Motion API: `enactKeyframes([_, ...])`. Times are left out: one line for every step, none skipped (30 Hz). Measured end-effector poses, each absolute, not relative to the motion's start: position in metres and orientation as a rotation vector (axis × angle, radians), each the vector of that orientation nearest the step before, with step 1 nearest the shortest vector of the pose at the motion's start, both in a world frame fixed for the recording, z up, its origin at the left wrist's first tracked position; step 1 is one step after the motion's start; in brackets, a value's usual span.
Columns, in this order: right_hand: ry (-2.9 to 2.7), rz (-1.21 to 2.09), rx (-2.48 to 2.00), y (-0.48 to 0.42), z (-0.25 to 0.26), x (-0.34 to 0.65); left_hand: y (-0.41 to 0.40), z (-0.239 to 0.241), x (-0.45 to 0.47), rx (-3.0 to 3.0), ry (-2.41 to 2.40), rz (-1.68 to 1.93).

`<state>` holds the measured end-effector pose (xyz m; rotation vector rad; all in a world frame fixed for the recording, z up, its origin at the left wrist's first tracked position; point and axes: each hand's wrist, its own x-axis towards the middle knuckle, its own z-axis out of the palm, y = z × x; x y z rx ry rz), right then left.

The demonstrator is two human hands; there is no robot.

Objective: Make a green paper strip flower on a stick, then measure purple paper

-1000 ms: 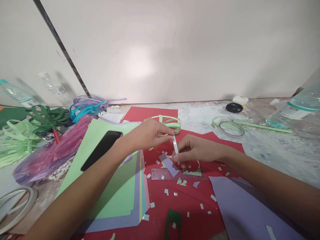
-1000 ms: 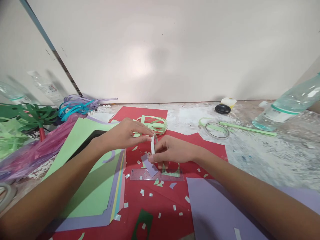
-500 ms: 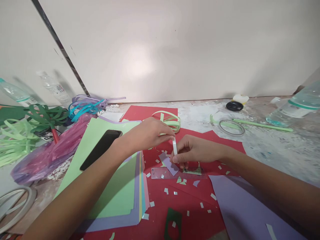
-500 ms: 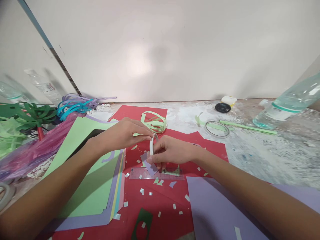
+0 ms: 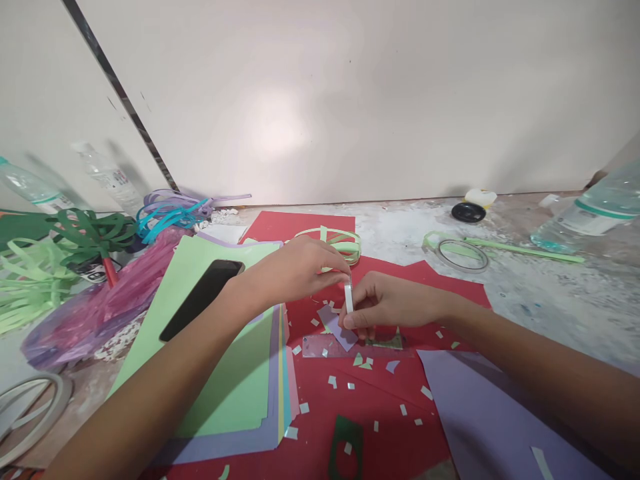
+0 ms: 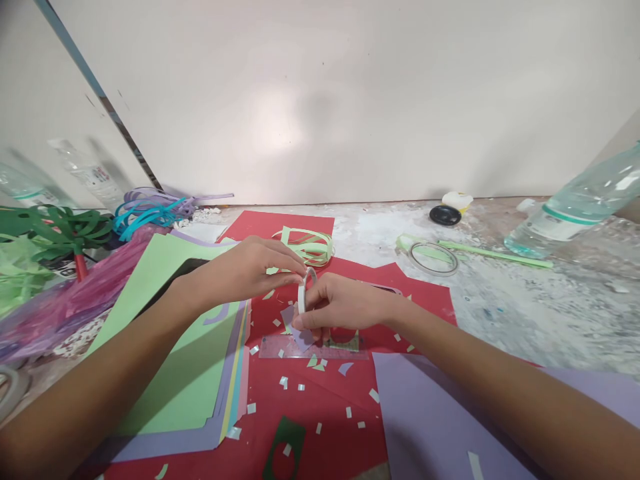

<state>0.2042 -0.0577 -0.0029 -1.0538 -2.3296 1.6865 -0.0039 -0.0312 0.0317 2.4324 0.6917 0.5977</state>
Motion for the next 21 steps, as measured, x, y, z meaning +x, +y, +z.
enactKeyframes([-2.325,1.689,-1.048,-0.058,-0.003,0.204,-0.031,0.032,-0.003,2.459,0.695,0.592])
enactKeyframes([-2.322,1.691,-1.045,-0.058,-0.003,0.204,-0.032,0.032,-0.003,2.494,0.7,0.58])
enactKeyframes([-2.322,1.693,-1.045,-0.058,-0.003,0.204,-0.032,0.033,-0.003,2.53,0.709,0.562])
enactKeyframes([-2.322,1.692,-1.046,-0.058,-0.003,0.204,-0.033,0.034,-0.003,2.562,0.718,0.538])
enactKeyframes([-2.327,1.691,-1.046,-0.057,-0.003,0.204,-0.035,0.036,-0.003,2.589,0.725,0.511])
enactKeyframes([-2.332,1.69,-1.044,-0.057,-0.003,0.204,-0.036,0.037,-0.003,2.612,0.73,0.481])
enactKeyframes([-2.338,1.691,-1.042,-0.057,-0.003,0.204,-0.037,0.039,-0.003,2.632,0.734,0.453])
enactKeyframes([-2.343,1.693,-1.041,-0.057,-0.003,0.204,-0.038,0.04,-0.003,2.65,0.735,0.43])
enactKeyframes([-2.348,1.695,-1.042,-0.056,-0.003,0.204,-0.038,0.041,-0.003,2.666,0.732,0.416])
enactKeyframes([-2.349,1.696,-1.045,-0.056,-0.003,0.204,-0.039,0.041,-0.003,2.68,0.727,0.413])
enactKeyframes([-2.346,1.695,-1.049,-0.057,-0.004,0.204,-0.039,0.041,-0.003,2.695,0.72,0.413])
enactKeyframes([-2.339,1.689,-1.056,-0.057,-0.004,0.204,-0.038,0.041,-0.003,2.711,0.714,0.413])
enactKeyframes([-2.331,1.681,-1.064,-0.058,-0.004,0.204,-0.038,0.04,-0.002,2.727,0.711,0.418])
enactKeyframes([-2.324,1.67,-1.071,-0.058,-0.004,0.203,-0.037,0.039,-0.002,2.744,0.714,0.423])
enactKeyframes([-2.319,1.658,-1.078,-0.059,-0.004,0.202,-0.036,0.038,-0.002,2.76,0.724,0.428])
enactKeyframes([-2.319,1.646,-1.078,-0.06,-0.004,0.201,-0.036,0.037,-0.002,2.774,0.741,0.431])
enactKeyframes([-2.325,1.632,-1.065,-0.06,-0.004,0.201,-0.035,0.036,-0.002,2.785,0.765,0.43])
enactKeyframes([-2.337,1.616,-1.043,-0.06,-0.002,0.2,-0.034,0.035,-0.002,2.794,0.794,0.426])
enactKeyframes([-2.353,1.603,-1.014,-0.059,0.0,0.201,-0.034,0.034,-0.002,2.801,0.826,0.414])
enactKeyframes([-2.373,1.595,-0.981,-0.058,0.003,0.202,-0.033,0.034,-0.003,2.808,0.858,0.401])
enactKeyframes([-2.399,1.587,-0.952,-0.056,0.007,0.205,-0.033,0.034,-0.003,2.813,0.885,0.392])
